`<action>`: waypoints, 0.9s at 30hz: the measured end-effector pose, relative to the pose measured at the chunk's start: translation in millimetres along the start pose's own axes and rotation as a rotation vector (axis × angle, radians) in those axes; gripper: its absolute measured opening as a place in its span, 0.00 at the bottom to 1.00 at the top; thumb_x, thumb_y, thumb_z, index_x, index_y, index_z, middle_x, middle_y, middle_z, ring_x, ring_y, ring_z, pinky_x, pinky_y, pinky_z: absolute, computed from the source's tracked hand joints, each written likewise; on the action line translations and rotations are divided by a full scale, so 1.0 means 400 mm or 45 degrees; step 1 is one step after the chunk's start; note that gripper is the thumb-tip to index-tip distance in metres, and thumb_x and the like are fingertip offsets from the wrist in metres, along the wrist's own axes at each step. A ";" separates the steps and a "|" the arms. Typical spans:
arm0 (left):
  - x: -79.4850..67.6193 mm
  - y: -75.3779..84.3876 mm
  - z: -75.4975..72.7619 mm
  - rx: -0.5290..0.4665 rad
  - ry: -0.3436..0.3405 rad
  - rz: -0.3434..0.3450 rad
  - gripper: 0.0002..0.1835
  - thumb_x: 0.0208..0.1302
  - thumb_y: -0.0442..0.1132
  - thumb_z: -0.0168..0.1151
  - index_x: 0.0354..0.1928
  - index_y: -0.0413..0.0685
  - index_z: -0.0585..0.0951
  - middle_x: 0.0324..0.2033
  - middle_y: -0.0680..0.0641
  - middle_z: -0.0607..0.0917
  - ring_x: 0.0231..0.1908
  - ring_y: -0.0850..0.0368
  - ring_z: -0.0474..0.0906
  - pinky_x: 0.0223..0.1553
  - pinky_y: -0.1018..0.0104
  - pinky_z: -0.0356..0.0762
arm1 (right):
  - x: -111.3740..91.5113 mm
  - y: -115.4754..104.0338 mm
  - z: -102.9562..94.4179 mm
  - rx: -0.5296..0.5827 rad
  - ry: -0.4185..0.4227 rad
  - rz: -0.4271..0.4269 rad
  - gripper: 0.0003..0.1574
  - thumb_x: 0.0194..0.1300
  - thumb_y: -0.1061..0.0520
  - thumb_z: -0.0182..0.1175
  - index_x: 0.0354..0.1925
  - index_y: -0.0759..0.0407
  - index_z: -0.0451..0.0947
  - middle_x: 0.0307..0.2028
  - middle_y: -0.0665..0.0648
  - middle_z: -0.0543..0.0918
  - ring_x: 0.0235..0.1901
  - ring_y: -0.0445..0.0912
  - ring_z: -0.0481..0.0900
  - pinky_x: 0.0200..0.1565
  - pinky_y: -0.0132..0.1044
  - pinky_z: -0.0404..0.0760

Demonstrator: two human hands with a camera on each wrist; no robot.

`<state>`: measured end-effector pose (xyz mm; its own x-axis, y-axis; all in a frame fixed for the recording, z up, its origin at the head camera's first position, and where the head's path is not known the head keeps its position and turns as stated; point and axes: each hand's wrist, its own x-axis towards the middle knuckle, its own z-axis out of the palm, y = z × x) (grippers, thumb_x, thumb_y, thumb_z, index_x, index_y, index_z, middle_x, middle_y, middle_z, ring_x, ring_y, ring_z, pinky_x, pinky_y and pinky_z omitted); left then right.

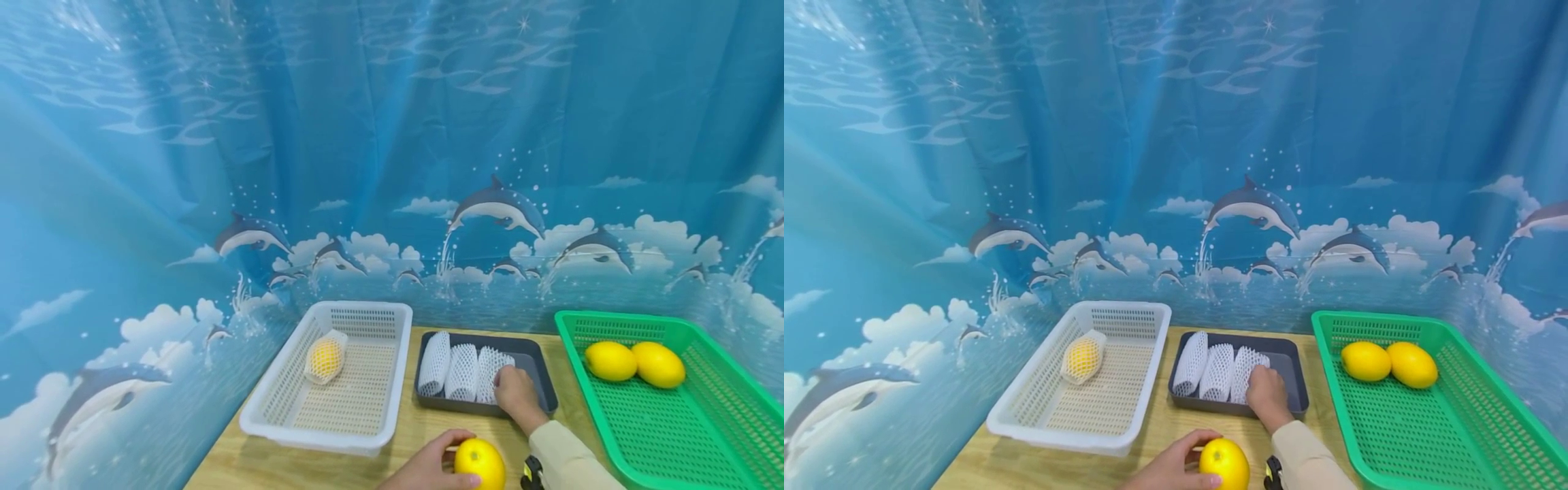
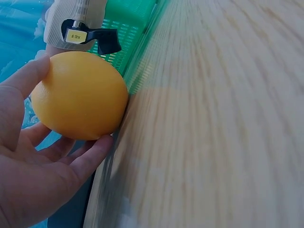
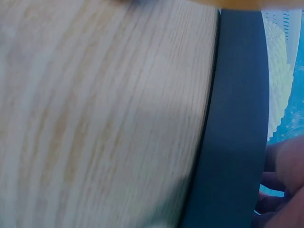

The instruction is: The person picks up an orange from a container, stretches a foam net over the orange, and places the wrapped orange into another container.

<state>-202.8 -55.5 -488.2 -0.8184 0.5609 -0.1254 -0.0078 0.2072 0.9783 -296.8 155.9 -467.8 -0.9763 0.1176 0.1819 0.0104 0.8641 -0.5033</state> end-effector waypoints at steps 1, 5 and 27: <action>0.001 0.001 0.001 0.001 -0.001 -0.009 0.27 0.59 0.41 0.70 0.60 0.57 0.74 0.55 0.51 0.76 0.51 0.52 0.76 0.51 0.53 0.79 | 0.001 0.001 -0.003 0.000 0.013 0.000 0.08 0.44 0.72 0.59 0.19 0.61 0.78 0.22 0.59 0.79 0.24 0.51 0.74 0.27 0.46 0.77; 0.001 0.003 0.003 -0.007 -0.013 -0.033 0.26 0.59 0.42 0.70 0.59 0.57 0.74 0.55 0.51 0.77 0.51 0.52 0.77 0.52 0.51 0.78 | 0.006 0.005 -0.012 0.008 0.073 0.006 0.07 0.48 0.72 0.59 0.24 0.64 0.81 0.26 0.61 0.82 0.27 0.54 0.78 0.32 0.51 0.80; -0.001 0.004 0.002 -0.024 -0.022 -0.059 0.26 0.58 0.42 0.71 0.59 0.58 0.74 0.55 0.51 0.77 0.51 0.50 0.76 0.51 0.47 0.78 | -0.038 -0.056 -0.143 0.008 0.476 -0.309 0.09 0.46 0.73 0.60 0.29 0.68 0.85 0.29 0.64 0.84 0.32 0.59 0.82 0.31 0.54 0.81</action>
<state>-201.9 -54.7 -486.6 -0.8068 0.5649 -0.1733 -0.0566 0.2181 0.9743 -269.8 162.6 -411.0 -0.8049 0.0815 0.5877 -0.2119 0.8858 -0.4130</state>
